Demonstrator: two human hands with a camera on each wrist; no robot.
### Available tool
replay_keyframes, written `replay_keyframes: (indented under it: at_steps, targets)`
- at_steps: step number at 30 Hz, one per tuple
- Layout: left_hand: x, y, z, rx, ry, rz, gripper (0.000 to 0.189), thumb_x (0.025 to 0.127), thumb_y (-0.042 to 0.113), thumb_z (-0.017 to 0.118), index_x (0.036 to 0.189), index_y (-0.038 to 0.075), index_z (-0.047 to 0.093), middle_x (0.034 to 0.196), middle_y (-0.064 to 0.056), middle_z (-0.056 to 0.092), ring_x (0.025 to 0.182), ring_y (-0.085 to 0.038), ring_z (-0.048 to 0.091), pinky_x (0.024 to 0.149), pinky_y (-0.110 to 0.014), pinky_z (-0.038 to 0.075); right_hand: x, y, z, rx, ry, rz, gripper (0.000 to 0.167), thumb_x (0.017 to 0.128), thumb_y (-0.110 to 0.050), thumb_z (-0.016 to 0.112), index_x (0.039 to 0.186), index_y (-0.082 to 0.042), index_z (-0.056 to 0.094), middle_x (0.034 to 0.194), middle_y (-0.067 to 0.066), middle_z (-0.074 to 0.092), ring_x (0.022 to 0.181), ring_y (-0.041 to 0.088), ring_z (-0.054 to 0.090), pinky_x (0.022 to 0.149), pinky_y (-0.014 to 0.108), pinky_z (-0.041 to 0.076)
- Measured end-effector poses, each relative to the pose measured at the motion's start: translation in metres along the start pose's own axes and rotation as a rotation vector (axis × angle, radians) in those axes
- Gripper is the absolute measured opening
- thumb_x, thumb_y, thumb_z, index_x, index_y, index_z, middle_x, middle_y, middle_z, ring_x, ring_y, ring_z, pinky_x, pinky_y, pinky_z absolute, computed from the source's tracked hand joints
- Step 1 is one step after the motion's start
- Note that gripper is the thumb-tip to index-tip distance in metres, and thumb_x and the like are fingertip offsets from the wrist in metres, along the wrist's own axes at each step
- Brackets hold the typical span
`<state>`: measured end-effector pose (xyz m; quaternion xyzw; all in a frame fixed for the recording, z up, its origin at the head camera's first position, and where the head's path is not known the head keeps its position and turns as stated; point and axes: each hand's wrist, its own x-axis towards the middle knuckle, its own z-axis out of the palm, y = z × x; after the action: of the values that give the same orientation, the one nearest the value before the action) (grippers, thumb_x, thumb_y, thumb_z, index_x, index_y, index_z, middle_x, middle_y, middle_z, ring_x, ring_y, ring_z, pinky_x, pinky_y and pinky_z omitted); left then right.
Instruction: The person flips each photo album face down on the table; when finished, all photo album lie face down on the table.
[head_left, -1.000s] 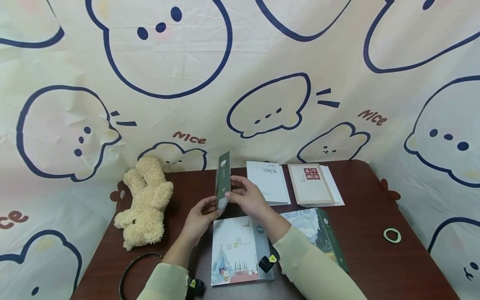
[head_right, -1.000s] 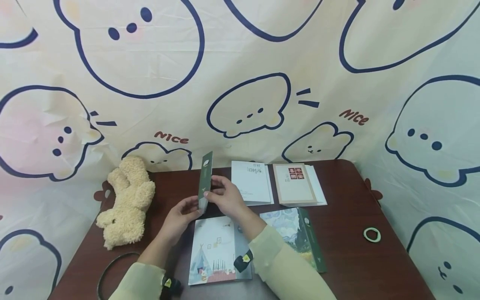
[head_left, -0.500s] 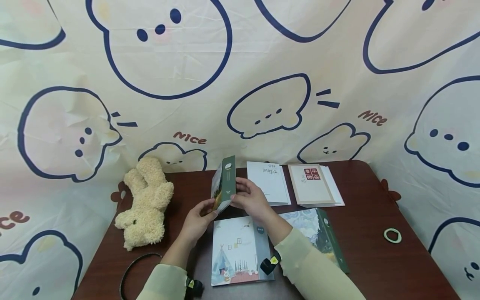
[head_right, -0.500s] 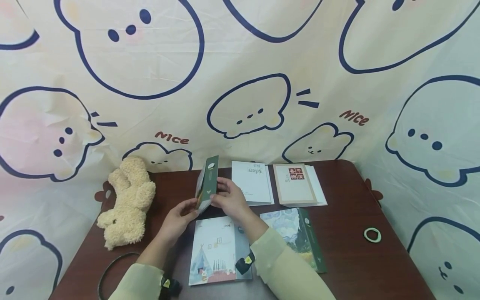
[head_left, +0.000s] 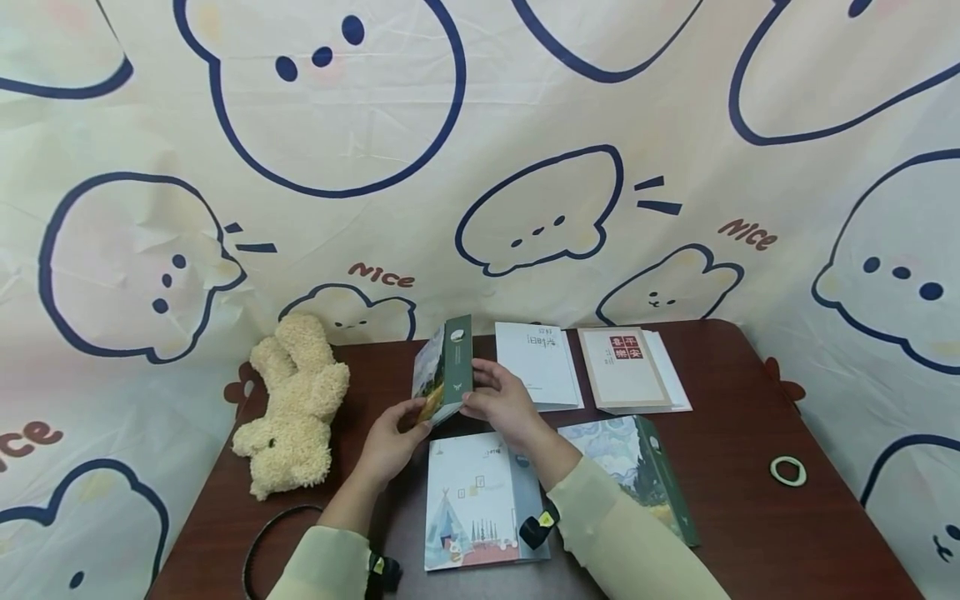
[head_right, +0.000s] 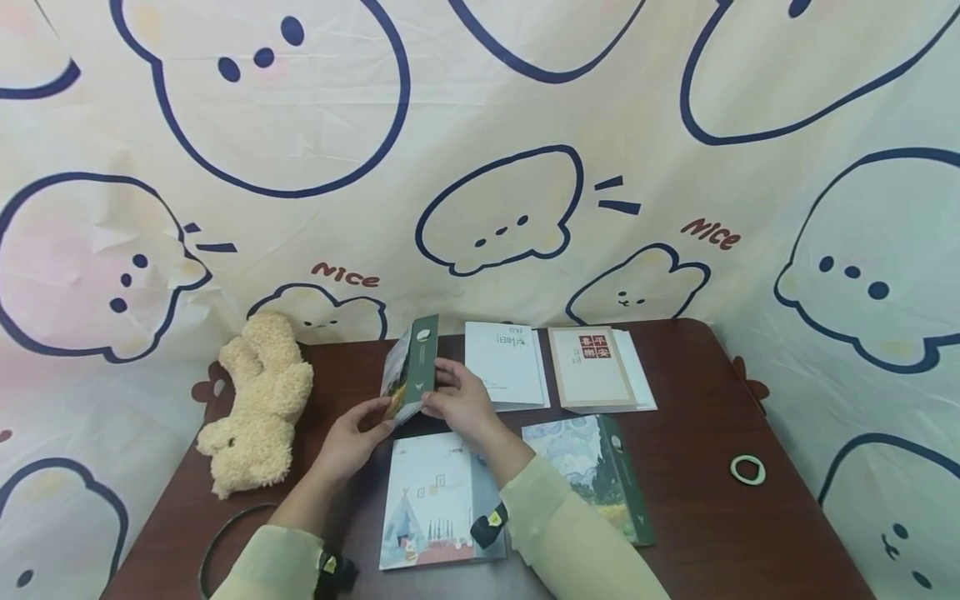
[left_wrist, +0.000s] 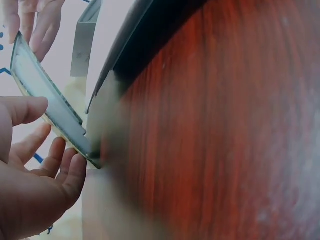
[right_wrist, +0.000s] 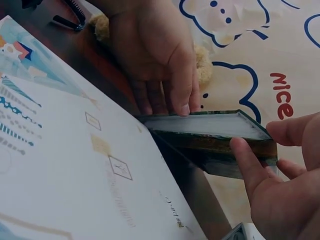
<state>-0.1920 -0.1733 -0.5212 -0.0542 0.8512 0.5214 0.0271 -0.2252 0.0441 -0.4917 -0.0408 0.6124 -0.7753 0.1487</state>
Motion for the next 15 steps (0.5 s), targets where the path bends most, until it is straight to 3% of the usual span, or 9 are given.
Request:
replay_keyframes:
  at_steps: [10,15]
  targets:
    - [0.001,-0.001,-0.010,0.070,-0.017,0.027,0.041,0.099,0.013,0.070,0.139,0.005,0.064,0.133,-0.015,0.064,0.119,-0.030,0.060,0.091,-0.043,0.054,0.004,0.010,-0.001,0.003,0.005,0.042,0.067,0.096,0.005,0.064,0.157,-0.007,0.040,0.150,0.020,0.047,0.121,0.029,0.064,0.095,0.041,0.058]
    - [0.003,-0.005,-0.014,0.078,-0.026,0.044,0.040,0.099,0.011,0.069,0.138,0.004,0.064,0.134,-0.015,0.064,0.120,-0.030,0.060,0.094,-0.045,0.053,0.006,0.015,-0.002,-0.021,0.002,0.053,0.067,0.097,0.006,0.063,0.158,-0.006,0.038,0.153,0.021,0.045,0.124,0.032,0.062,0.096,0.041,0.057]
